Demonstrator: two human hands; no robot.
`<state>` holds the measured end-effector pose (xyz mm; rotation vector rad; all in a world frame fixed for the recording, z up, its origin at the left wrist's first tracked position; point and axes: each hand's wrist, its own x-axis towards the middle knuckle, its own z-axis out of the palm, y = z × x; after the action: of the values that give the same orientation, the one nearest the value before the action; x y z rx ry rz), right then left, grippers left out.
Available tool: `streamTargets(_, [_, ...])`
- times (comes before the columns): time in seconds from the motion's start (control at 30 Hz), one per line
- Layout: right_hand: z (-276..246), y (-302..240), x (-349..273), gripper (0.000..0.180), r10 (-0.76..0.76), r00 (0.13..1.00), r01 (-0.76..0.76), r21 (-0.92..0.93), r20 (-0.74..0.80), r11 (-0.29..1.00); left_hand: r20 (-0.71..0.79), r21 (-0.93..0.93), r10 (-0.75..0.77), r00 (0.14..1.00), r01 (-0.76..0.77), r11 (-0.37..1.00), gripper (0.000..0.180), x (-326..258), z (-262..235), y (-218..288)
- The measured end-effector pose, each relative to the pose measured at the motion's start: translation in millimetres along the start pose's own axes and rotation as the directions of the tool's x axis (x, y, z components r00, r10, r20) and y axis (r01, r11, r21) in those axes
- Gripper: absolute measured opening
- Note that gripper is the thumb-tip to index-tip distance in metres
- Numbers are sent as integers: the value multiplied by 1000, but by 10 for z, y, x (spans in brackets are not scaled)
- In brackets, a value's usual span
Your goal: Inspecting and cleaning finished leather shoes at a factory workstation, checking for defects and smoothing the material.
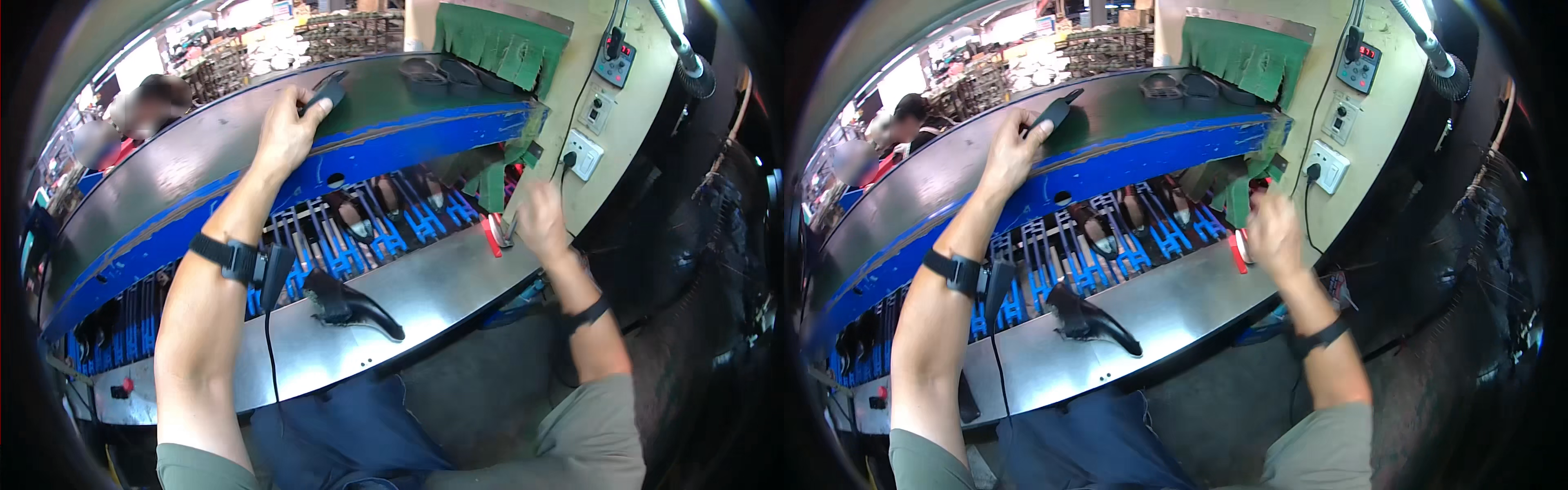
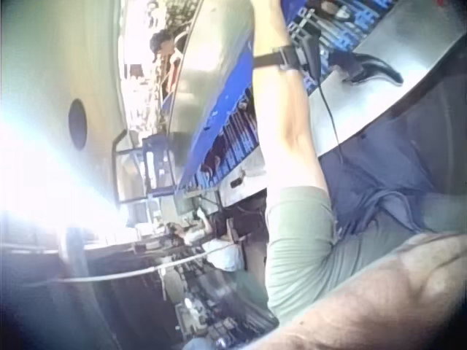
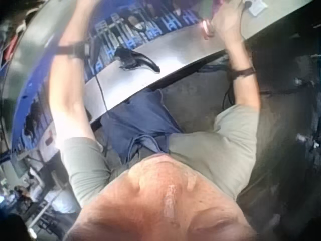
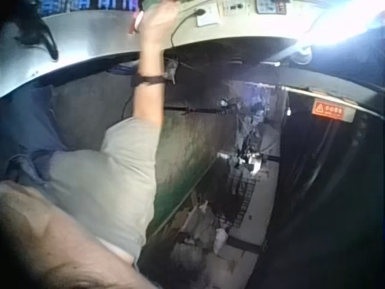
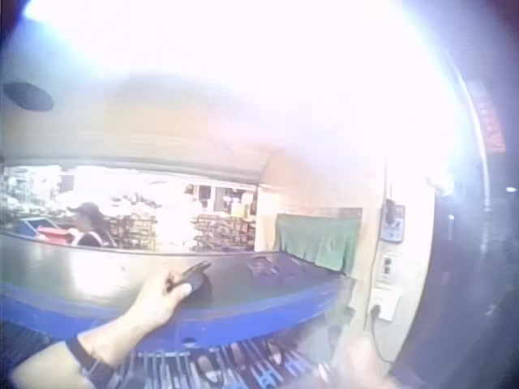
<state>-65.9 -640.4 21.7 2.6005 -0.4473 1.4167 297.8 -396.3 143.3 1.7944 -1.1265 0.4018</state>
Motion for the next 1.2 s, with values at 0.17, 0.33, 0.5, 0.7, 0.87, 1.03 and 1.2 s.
streamTargets(0.17, [609,-1927,-1626,75,222,799,-441,293,559,848,65,-145,296,953,-285,948,17,-1604,-1153,917])
streamTargets(0.33, [1293,-2297,-2139,69,264,826,-463,331,499,822,411,-22,462,786,-498,867,29,-3965,-1903,1544])
streamTargets(0.5, [602,-2586,-1112,53,-58,890,-92,303,452,949,518,162,-243,820,185,969,27,-6210,-1599,1057])
streamTargets(0.7, [-795,-2970,-493,41,-18,944,-239,719,330,653,-90,178,-195,977,208,962,24,-5740,-2083,419])
streamTargets(0.87, [-784,-3319,-1574,43,28,678,-735,678,735,-5,155,-379,-819,552,799,467,30,-5826,-2039,-1027])
streamTargets(1.03, [-839,-3447,-2914,63,-311,60,-736,-169,949,-656,517,-846,-628,581,459,-272,55,-5348,-2392,-380])
streamTargets(1.2, [-900,-3524,-2625,101,-572,139,-690,-335,809,-641,442,-860,-513,736,510,-10,72,-5074,-2668,81])
